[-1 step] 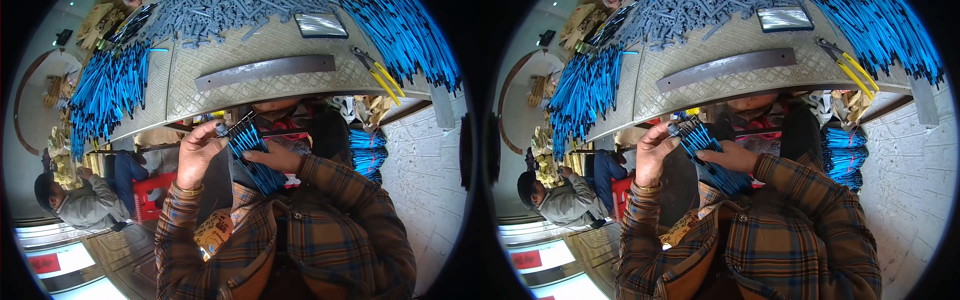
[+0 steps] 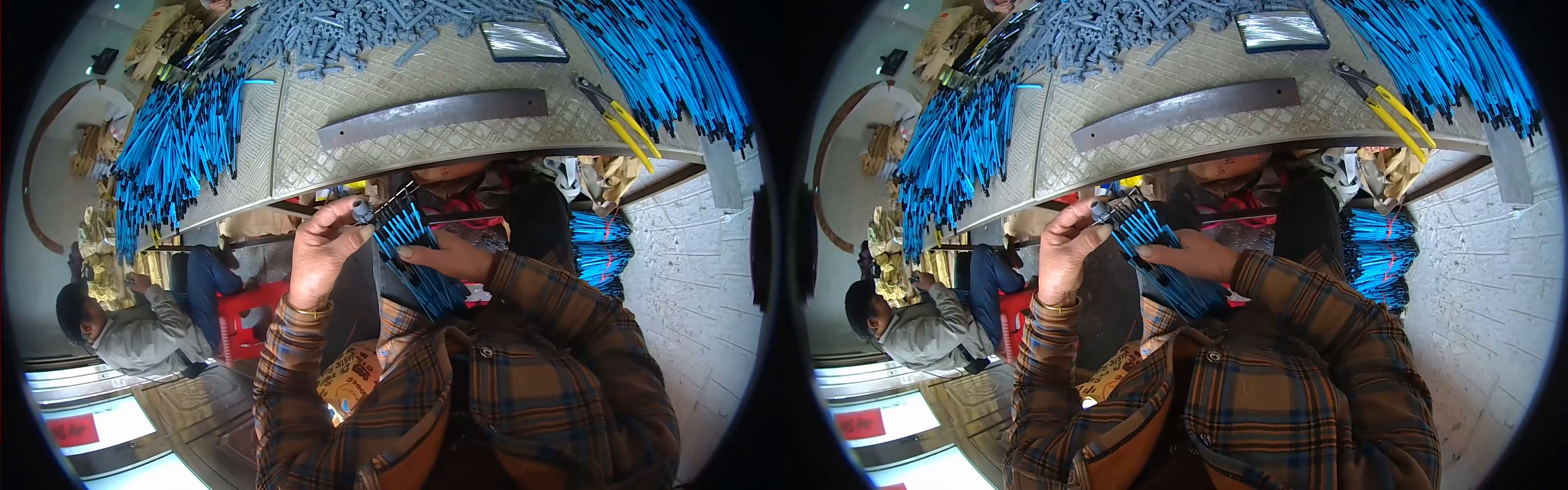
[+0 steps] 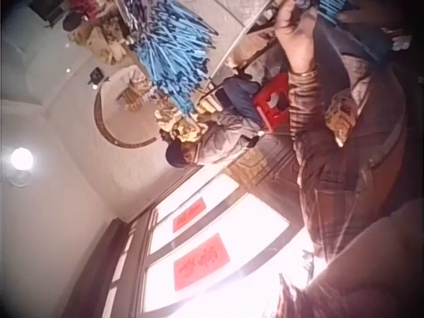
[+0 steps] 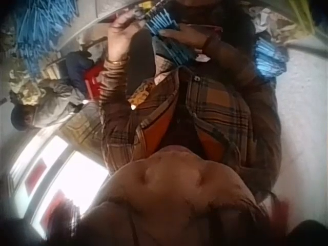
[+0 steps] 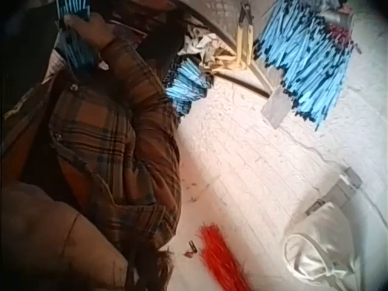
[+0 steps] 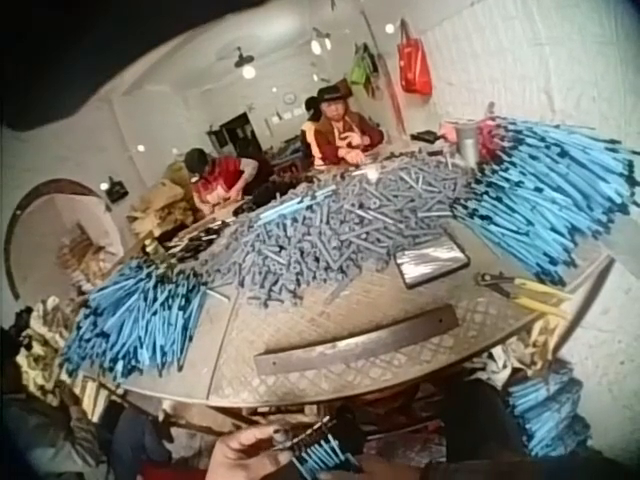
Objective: The person assembles umbrella frames by aligning and threading ribs along a guide bar, fitting them into plastic hubs, and securing the connections using pliers.
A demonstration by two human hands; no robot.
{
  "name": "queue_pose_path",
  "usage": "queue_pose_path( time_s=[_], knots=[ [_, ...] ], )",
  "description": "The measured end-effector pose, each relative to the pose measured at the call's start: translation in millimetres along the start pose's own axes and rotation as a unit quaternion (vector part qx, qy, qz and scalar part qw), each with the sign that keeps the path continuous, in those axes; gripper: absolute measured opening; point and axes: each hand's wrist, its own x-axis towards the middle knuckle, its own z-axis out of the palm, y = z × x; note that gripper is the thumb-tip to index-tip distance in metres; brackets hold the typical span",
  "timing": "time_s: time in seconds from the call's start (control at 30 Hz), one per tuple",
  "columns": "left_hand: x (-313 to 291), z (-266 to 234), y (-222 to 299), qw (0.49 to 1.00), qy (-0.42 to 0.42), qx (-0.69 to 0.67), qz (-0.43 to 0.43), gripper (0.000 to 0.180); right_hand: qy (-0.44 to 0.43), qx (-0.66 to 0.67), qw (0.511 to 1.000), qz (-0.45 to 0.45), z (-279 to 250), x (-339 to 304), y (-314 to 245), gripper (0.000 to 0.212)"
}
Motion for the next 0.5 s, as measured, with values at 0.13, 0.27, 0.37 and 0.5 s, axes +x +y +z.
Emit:
queue_pose_path(
  time_s=[0.13,0.27,0.37,0.5],
  knots=[
    [-2.2,3.1,2.6,1.0,-0.005,0.022,0.004,0.039,0.0,0.009,1.0,0.011,-0.4,-0.7,-0.1,0.054],
    [-6.3,12.0,5.9,0.999,0.016,0.049,0.006,0.039,0.017,-0.008,1.0,0.001,1.3,-3.6,0.5,0.054],
    [-10.0,16.5,4.3,0.995,0.038,0.09,0.019,0.039,0.028,-0.018,0.999,-0.006,4.6,-7.4,-1.8,0.055],
    [-10.3,16.9,-3.6,0.982,0.063,0.168,0.058,0.038,0.047,-0.031,0.998,-0.005,9.7,-11.0,-8.7,0.056]
  ],
)
